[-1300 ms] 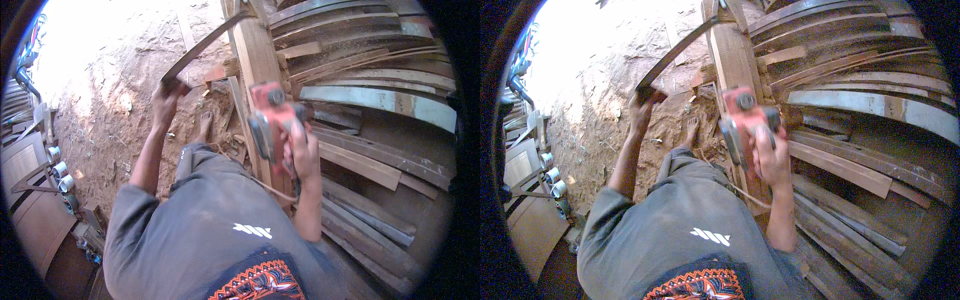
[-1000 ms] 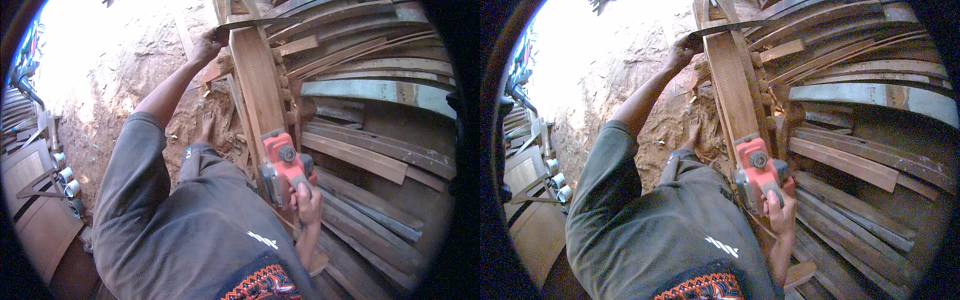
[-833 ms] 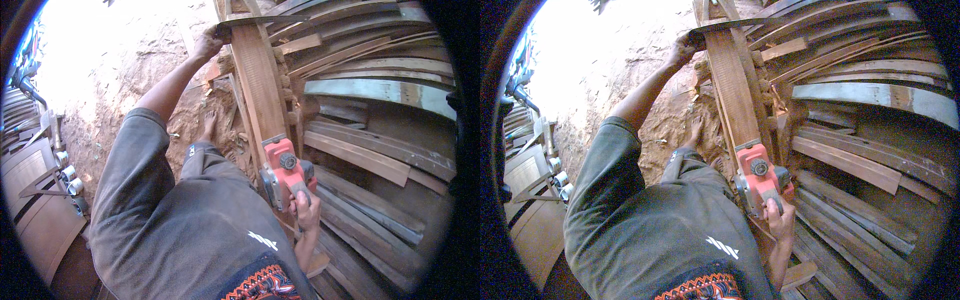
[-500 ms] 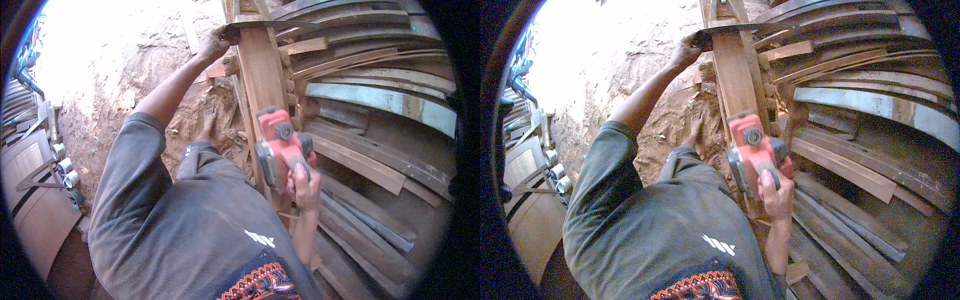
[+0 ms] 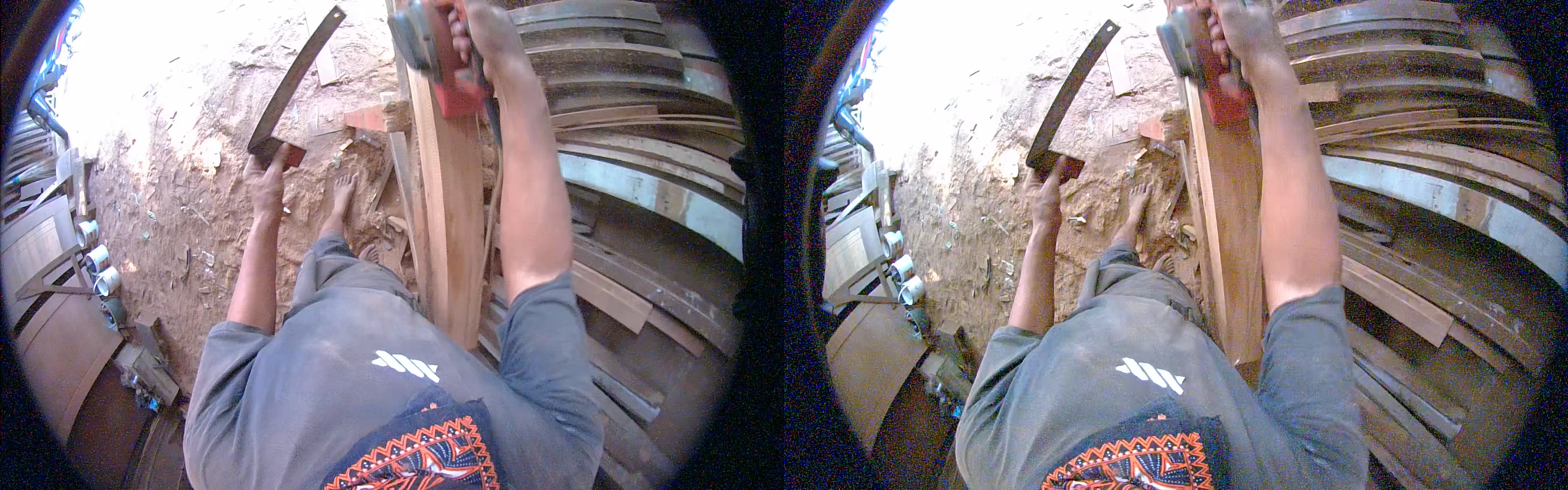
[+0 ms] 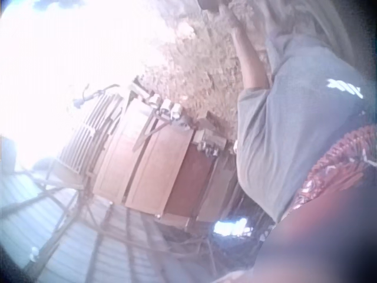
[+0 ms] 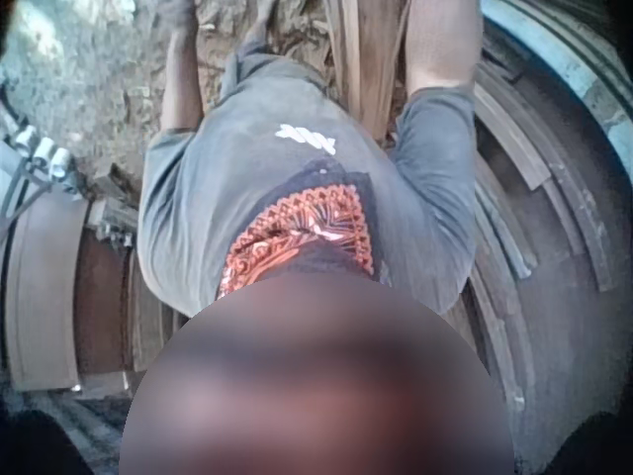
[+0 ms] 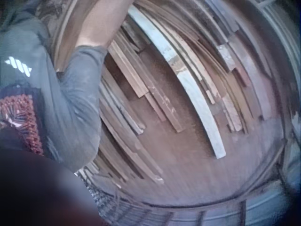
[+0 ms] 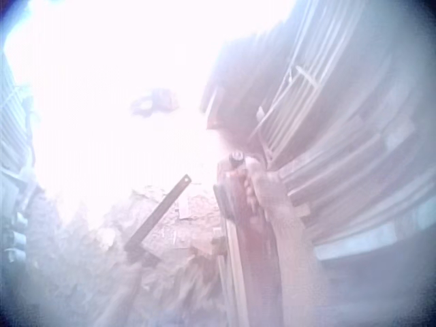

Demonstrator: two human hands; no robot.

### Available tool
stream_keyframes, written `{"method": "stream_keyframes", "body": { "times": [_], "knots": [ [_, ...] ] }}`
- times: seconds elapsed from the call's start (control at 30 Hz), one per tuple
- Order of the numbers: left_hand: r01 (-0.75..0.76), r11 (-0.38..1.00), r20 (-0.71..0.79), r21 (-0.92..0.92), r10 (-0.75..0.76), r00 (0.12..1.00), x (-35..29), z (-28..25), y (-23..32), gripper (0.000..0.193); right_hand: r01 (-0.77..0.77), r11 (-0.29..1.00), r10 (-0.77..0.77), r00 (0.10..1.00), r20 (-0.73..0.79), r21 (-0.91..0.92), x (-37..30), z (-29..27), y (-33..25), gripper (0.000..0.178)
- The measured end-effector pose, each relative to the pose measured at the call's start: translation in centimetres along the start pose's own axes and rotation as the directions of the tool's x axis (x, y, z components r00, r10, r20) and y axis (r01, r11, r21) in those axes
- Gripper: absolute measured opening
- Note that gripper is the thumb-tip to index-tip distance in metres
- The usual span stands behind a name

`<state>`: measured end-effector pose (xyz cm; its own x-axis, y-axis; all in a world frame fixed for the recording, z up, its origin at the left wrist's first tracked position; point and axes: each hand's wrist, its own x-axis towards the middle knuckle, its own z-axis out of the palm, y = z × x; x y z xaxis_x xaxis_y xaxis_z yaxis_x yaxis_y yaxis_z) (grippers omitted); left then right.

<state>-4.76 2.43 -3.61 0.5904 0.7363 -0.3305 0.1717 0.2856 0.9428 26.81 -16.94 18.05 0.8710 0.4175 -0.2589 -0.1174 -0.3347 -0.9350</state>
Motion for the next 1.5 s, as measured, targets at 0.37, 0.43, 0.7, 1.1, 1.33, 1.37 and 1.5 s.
{"method": "stream_keyframes", "body": {
  "times": [0.37,0.43,0.7,1.1,1.33,1.37,1.5],
  "knots": [
    [0.007,0.999,-0.014,0.042,-0.007,1.000,-7.8,-6.1,-1.8,0.026,-0.163,0.985,0.167,0.981,-0.094,0.049,-17.2,-1.0,3.8,0.057],
    [-0.009,1.000,0.006,0.027,0.008,1.000,-9.7,-5.5,-1.9,0.027,-0.221,0.975,0.223,0.969,-0.103,0.029,-23.6,-1.7,4.8,0.056],
    [0.033,0.999,0.183,-0.007,-0.031,0.983,-20.8,-6.0,-6.1,0.025,-0.273,0.961,0.276,0.956,-0.101,0.044,-47.9,-5.3,10.3,0.052],
    [0.070,0.997,0.194,-0.038,-0.061,0.979,-25.9,-8.4,-8.7,0.027,-0.473,0.873,0.487,0.828,-0.278,0.121,-76.1,-8.2,19.9,0.050],
    [0.214,0.977,0.107,0.000,-0.213,0.971,-27.3,-6.7,-8.5,0.023,-0.469,0.865,0.502,0.818,-0.280,0.182,-79.3,-7.7,27.4,0.047],
    [0.244,0.970,0.120,0.001,-0.242,0.963,-27.4,-6.4,-8.4,0.021,-0.463,0.859,0.510,0.814,-0.278,0.219,-79.6,-7.7,28.2,0.046],
    [0.352,0.924,0.194,-0.152,-0.321,0.927,-28.0,-4.8,-8.9,0.020,-0.442,0.857,0.503,0.829,-0.245,0.264,-80.1,-8.5,30.6,0.047]
  ]
}}
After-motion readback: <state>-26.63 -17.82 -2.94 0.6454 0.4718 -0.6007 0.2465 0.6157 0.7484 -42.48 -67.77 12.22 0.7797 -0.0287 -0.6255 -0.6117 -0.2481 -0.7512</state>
